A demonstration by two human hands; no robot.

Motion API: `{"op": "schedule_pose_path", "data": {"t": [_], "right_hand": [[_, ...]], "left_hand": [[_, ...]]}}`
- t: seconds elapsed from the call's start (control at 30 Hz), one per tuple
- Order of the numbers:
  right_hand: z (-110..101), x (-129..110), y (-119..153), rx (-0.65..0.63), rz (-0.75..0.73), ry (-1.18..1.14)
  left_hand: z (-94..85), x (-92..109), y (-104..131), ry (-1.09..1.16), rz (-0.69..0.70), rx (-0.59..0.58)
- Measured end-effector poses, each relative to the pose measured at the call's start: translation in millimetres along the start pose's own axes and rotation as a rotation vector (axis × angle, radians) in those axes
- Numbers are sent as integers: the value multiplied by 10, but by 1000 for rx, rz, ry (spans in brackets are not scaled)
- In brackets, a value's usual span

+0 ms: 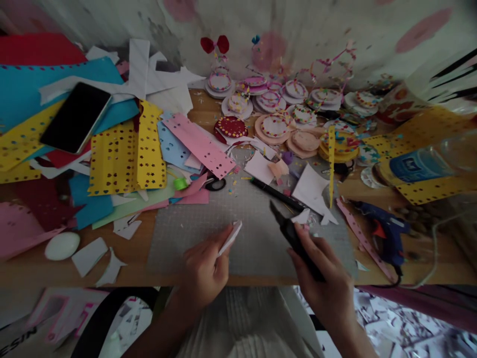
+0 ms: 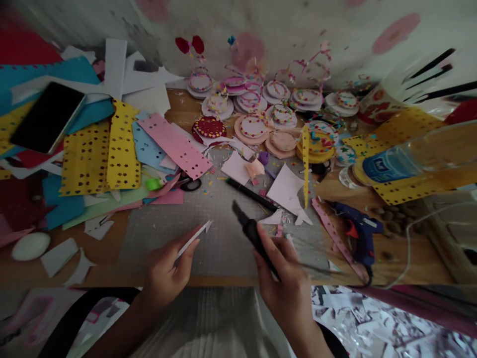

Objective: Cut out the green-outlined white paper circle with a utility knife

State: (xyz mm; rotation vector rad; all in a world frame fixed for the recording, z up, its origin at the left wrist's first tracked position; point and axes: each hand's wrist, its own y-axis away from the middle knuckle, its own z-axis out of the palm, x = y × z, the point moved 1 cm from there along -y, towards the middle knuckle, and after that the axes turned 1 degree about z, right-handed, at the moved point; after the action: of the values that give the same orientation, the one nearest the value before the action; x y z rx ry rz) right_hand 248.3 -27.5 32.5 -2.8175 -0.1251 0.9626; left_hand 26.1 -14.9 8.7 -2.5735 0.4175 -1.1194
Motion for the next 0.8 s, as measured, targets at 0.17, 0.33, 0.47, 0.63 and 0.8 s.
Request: {"op": "schedule_pose_path", "data": {"t": [0.17, 0.33, 0.47, 0.63, 0.8], "right_hand": [[49, -188, 33, -246, -146, -162], [76, -264, 103, -307, -142, -165], [95, -217, 138, -276, -114, -132], [74, 1, 34, -92, 67, 14], [17, -3, -26, -92, 17, -62]], "left_hand": [[-5, 5, -47, -14, -18, 1], [-14, 1, -43, 3, -40, -50], [-11, 1, -36, -4, -38, -69], [-12, 9, -19, 10, -2, 23], [4, 7, -35, -6, 12, 35]]}}
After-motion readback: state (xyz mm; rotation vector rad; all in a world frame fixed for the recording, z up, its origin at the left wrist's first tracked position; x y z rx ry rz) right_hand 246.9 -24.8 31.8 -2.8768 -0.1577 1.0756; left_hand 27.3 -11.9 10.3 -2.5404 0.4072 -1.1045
